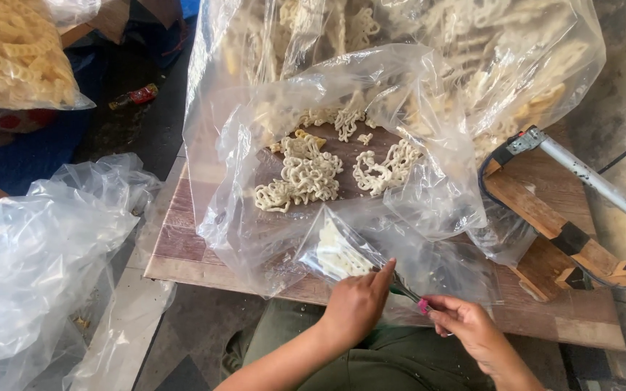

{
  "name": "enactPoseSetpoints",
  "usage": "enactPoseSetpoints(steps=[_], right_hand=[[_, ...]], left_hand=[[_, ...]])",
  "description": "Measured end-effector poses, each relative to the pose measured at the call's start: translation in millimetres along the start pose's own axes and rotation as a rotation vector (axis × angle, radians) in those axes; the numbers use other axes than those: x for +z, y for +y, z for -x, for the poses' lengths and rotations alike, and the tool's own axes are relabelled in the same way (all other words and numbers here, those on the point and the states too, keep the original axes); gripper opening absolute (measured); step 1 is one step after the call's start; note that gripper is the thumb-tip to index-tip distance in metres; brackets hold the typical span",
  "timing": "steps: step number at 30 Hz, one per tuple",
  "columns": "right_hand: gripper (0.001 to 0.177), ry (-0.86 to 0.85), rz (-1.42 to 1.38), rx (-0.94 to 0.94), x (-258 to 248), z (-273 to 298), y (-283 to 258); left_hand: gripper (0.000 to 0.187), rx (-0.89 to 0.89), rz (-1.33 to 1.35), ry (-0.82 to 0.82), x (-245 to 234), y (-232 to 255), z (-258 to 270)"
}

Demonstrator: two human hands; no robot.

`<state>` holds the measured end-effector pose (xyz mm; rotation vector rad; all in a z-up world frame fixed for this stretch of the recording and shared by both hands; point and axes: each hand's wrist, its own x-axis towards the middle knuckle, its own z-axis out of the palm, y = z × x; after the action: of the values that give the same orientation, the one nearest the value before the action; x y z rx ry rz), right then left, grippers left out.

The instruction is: Manually filling small plastic bags with snacks using a spoon to assist in moving the pieces.

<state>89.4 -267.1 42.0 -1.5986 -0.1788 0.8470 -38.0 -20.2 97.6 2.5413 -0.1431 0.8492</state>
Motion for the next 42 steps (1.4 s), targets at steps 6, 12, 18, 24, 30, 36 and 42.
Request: enactPoseSetpoints(steps=[6, 12, 18, 24, 30, 36, 42], right_hand=[[0.031, 0.112, 0.103, -0.135, 21, -3, 2], [0.041, 0.004, -0.166, -0.045, -15, 2, -8], [0.043, -0.194, -0.109, 0.074, 6, 7, -46], [0.061, -0.037, 0.061, -0.132, -2, -12, -107], [0.059, 0.245, 1.084, -0.537, 89, -77, -129], [0.053, 0.433, 1.655, -1.008, 143, -136, -99], [0.049, 0.533, 1.606, -1.014, 137, -128, -117]], left_hand=[[0.044, 0.171, 0.219, -0.075, -17, 12, -2], [0.082, 0.165, -0.117, -0.012, -8, -49, 29], [0.072, 0.091, -0.138, 0.161, 13, -82, 45], [0.089, -0.330, 0.089, 0.483, -14, -108, 48], [0.110, -0.835, 0.943, 0.392, -22, -90, 49], [0.051, -1.067, 1.701, 0.246, -35, -70, 51], [0.068, -1.126, 1.884, 0.081, -34, -75, 57]])
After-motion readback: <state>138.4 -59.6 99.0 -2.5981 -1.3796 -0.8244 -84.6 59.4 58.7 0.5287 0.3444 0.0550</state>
